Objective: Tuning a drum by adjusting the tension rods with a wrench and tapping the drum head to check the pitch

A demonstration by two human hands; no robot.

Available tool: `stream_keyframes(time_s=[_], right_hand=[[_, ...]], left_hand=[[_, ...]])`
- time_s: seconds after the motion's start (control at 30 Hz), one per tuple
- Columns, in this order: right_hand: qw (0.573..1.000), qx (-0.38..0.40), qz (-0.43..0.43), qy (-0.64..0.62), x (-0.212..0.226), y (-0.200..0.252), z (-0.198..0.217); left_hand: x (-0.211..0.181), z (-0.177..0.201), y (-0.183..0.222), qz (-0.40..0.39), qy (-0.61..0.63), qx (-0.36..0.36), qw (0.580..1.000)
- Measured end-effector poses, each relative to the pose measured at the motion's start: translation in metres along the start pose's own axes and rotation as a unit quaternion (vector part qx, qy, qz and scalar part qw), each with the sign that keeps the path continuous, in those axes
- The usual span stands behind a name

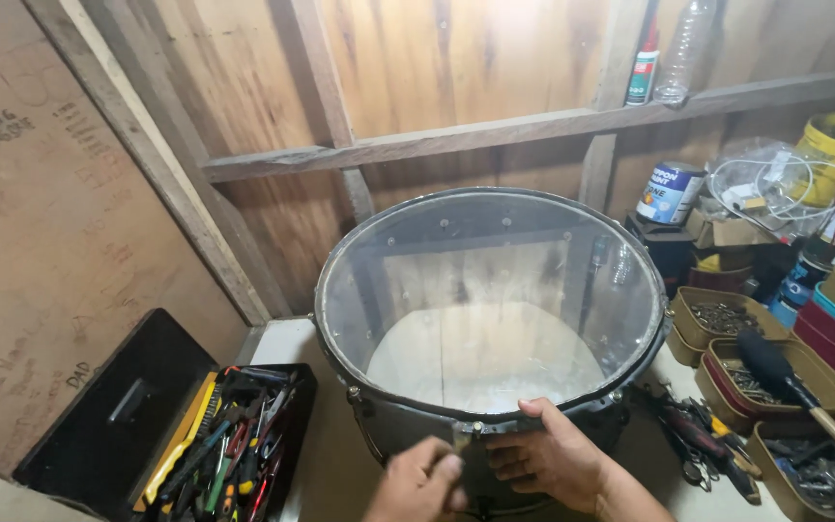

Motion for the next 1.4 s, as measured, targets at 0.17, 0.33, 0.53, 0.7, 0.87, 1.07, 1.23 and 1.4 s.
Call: stream_keyframes(time_s=[0.17, 0.33, 0.53, 0.7, 0.87, 1.07, 1.23, 1.4], right_hand=[[0.998, 0.038, 0.029, 0.036, -0.001, 0.007, -0.009], [0.997, 0.034, 0.045, 0.049, -0.002, 0.012, -0.012], [0.985, 0.172, 0.022, -0.025, -0.007, -0.001, -0.006], [0.990, 0.133, 0.033, -0.046, -0.004, 0.012, -0.013], [0.987, 0.155, 0.032, -0.023, -0.007, 0.008, -0.011], [0.995, 0.083, 0.041, 0.041, -0.003, 0.010, -0.010], [0.998, 0.027, 0.022, 0.051, -0.001, -0.003, -0.001], [0.999, 0.016, -0.006, 0.030, 0.002, -0.004, 0.001]], left_hand=[[-0.020, -0.040, 0.003, 0.129, 0.260, -0.085, 0.953], [0.001, -0.075, -0.018, 0.163, 0.406, -0.119, 0.891], [-0.016, -0.091, -0.024, 0.162, 0.498, -0.178, 0.833], [-0.034, -0.090, -0.023, 0.161, 0.510, -0.201, 0.821], [-0.027, -0.092, -0.023, 0.135, 0.530, -0.216, 0.809], [0.022, -0.090, -0.034, 0.084, 0.561, -0.212, 0.796], [0.050, -0.018, -0.046, -0.033, 0.182, 0.035, 0.982], [-0.049, 0.033, -0.018, -0.152, -0.340, 0.086, 0.924]])
Point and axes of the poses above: each hand's wrist, its own y-axis away from the middle knuckle, its own z-axis out of the back of the hand, x = y × z, the point moved 4 cm from there along -y, towards the middle knuckle, and after that the axes turned 10 degrees about -z, right-handed, at the moved point
